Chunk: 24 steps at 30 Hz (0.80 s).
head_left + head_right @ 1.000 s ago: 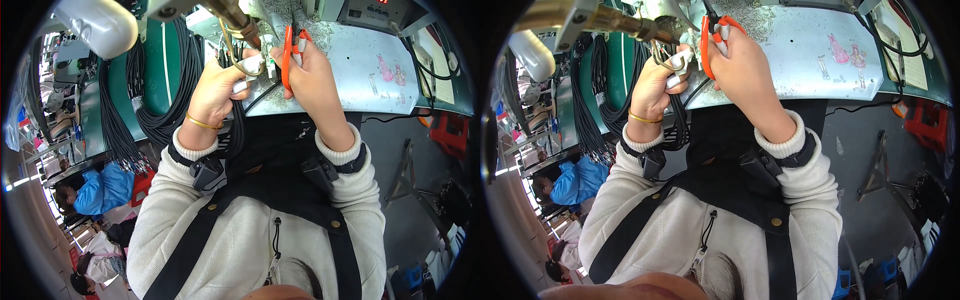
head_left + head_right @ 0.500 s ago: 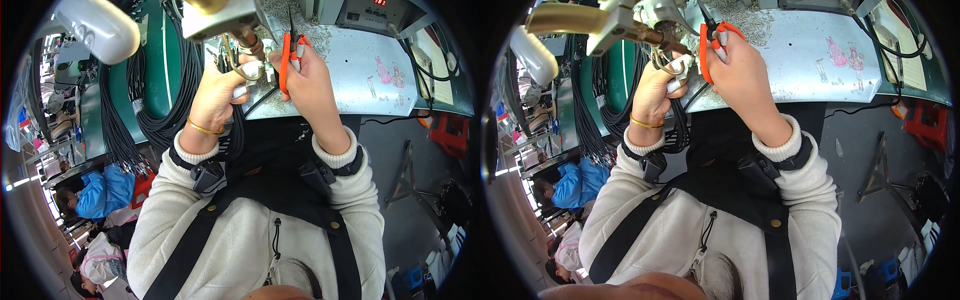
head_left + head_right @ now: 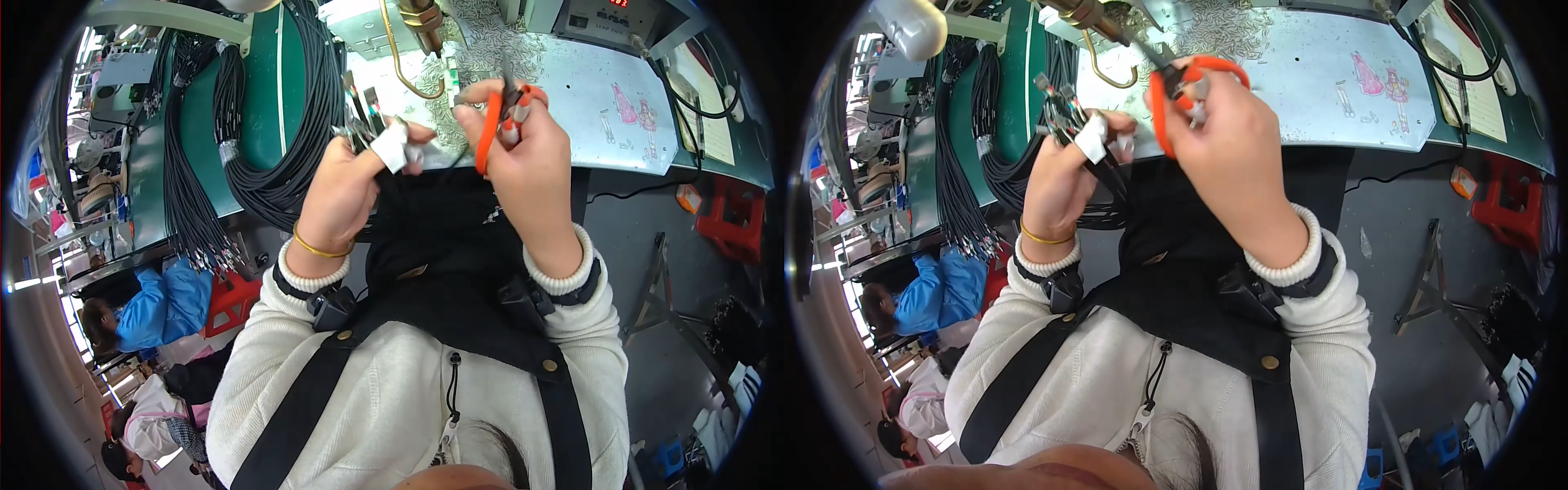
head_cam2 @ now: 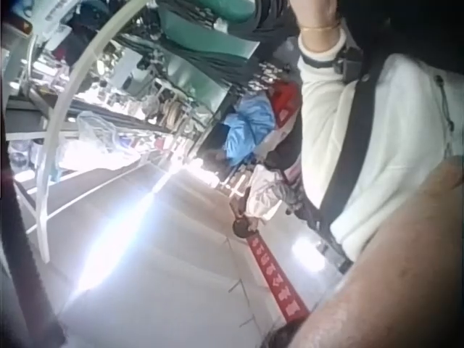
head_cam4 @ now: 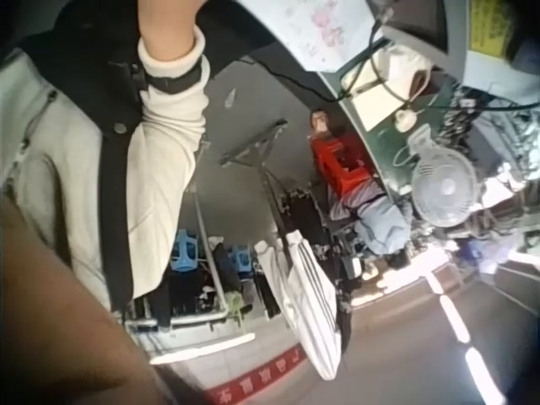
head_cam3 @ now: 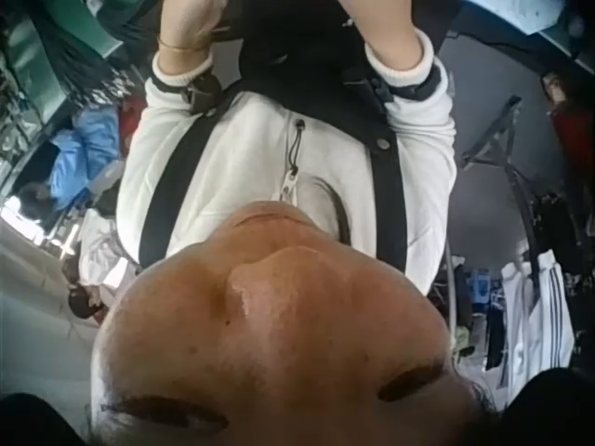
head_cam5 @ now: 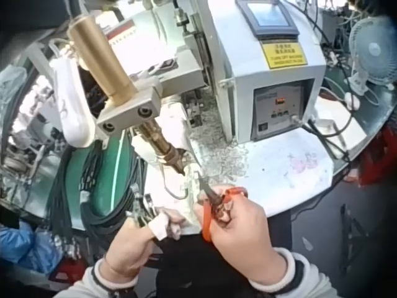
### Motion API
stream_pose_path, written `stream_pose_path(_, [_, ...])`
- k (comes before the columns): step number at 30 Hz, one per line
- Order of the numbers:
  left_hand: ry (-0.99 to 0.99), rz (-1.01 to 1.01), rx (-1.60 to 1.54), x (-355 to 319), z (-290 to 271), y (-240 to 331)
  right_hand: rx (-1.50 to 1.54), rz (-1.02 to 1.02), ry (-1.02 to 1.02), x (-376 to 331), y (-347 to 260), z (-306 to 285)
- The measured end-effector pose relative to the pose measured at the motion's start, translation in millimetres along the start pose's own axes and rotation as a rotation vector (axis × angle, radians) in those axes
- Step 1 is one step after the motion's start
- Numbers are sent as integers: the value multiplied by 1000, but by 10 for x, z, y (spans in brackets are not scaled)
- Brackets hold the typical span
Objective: The person picks up a bundle of cables, cuts the tape with shears, and separates the cables. They then place the end of each cable into a machine one at a time to crimp them before setting the bundle back on the table.
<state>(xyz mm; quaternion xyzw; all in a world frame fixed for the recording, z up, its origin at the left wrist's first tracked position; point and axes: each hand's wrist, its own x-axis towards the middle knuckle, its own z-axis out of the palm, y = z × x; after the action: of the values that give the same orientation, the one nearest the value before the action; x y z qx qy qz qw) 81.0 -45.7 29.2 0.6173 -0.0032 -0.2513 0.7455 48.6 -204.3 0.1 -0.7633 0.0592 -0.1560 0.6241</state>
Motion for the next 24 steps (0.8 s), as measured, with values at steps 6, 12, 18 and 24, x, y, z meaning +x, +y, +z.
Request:
stream_pose_path(6, [-260,-120,188,-161,-54,-171,307,93,-131,-145,-226,63])
stream_pose_path(12, [-70,-56,-70,-227,-4,-67,231,225,-77,-217,-134,18])
stream_pose_path(18, [56,378,405,-225,70,-158,511,411,-231,-237,-143,12])
stream_pose_path(24, [32,476,488,-180,45,-213,529,579,-439,-139,-99,-24])
